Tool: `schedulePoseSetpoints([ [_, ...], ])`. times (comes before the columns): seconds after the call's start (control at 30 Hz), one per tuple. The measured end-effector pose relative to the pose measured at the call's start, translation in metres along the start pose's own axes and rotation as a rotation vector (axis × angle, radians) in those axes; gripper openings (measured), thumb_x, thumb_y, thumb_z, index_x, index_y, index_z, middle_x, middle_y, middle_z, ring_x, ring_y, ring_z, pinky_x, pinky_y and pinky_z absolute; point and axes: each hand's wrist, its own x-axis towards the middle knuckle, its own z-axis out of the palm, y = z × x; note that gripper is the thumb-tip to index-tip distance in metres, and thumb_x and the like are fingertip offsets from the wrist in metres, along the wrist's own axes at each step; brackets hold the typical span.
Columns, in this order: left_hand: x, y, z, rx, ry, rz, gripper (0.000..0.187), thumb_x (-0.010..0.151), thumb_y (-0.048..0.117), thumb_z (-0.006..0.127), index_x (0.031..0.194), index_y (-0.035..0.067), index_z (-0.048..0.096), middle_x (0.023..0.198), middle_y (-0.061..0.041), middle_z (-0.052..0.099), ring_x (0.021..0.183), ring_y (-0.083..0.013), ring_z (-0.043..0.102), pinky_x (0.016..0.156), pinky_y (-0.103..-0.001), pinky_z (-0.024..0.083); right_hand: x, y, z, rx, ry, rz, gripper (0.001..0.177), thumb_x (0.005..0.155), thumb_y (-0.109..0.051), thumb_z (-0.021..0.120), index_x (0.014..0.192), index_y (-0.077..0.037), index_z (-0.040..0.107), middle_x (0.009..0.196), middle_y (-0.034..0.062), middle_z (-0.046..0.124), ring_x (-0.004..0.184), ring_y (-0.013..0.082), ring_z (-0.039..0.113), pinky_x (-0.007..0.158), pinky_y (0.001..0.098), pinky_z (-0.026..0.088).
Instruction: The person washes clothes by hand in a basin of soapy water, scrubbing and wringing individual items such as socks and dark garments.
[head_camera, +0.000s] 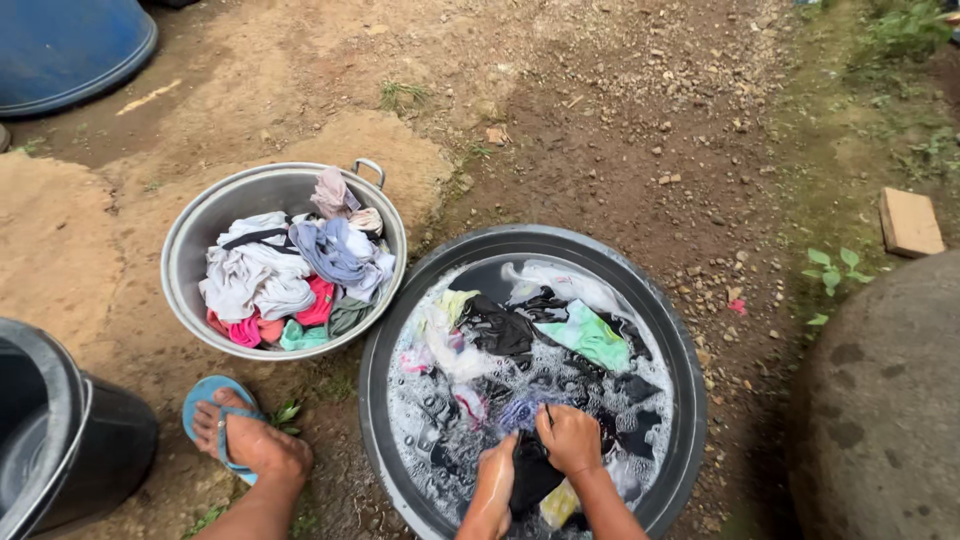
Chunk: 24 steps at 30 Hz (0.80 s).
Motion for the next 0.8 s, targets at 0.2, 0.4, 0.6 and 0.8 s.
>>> schedulePoseSetpoints([
  [0.2, 0.031, 0.010, -0.029, 0.547, 0.310, 0.545, 0.061, 0.090, 0.045, 0.073, 0.131, 0.003, 0.055, 0.118, -0.017, 0.068, 0.110, -0.0294, 0.065, 0.098, -0.040, 0.047, -0.033, 0.003, 0.026, -0.127, 0.056, 0.050, 0.033, 0.097, -0.029, 0.064, 0.078, -0.002, 0.066, 0.094, 0.0179, 0.069, 0.095, 0.0364, 0.066, 0.084, 0.0465, 0.054],
  [0.4, 0.039, 0.010, -0.053, 0.767, 0.357, 0.491, 0.062, 0.088, 0.025, 0.071, 0.145, 0.015, 0.048, 0.128, -0.012, 0.069, 0.117, -0.0320, 0.066, 0.103, -0.039, 0.049, -0.099, 0.053, 0.074, -0.222, -0.088, -0.427, 0.013, 0.072, -0.013, 0.068, 0.063, -0.005, 0.064, 0.133, 0.0224, 0.069, 0.121, 0.0456, 0.064, 0.092, 0.0568, 0.049],
  [0.6, -0.015, 0.030, -0.038, 1.061, -0.082, 0.500, 0.084, 0.065, 0.013, 0.089, 0.140, 0.017, 0.050, 0.130, -0.009, 0.065, 0.124, -0.0273, 0.062, 0.106, -0.035, 0.047, -0.012, 0.032, 0.051, -0.049, -0.512, 0.295, 0.038, 0.090, -0.035, 0.071, 0.088, 0.003, 0.072, 0.087, 0.0264, 0.069, 0.088, 0.0418, 0.069, 0.083, 0.0482, 0.056],
  [0.8, -0.065, 0.057, 0.009, 0.669, -0.226, 0.799, 0.082, 0.053, 0.013, 0.099, 0.126, 0.008, 0.063, 0.120, -0.014, 0.068, 0.114, -0.0239, 0.065, 0.102, -0.035, 0.050, 0.019, -0.065, -0.126, 0.926, -0.273, 0.246, 0.035, 0.093, -0.024, 0.072, 0.065, -0.005, 0.066, 0.062, 0.0048, 0.062, 0.058, 0.0145, 0.064, 0.059, 0.0327, 0.053],
])
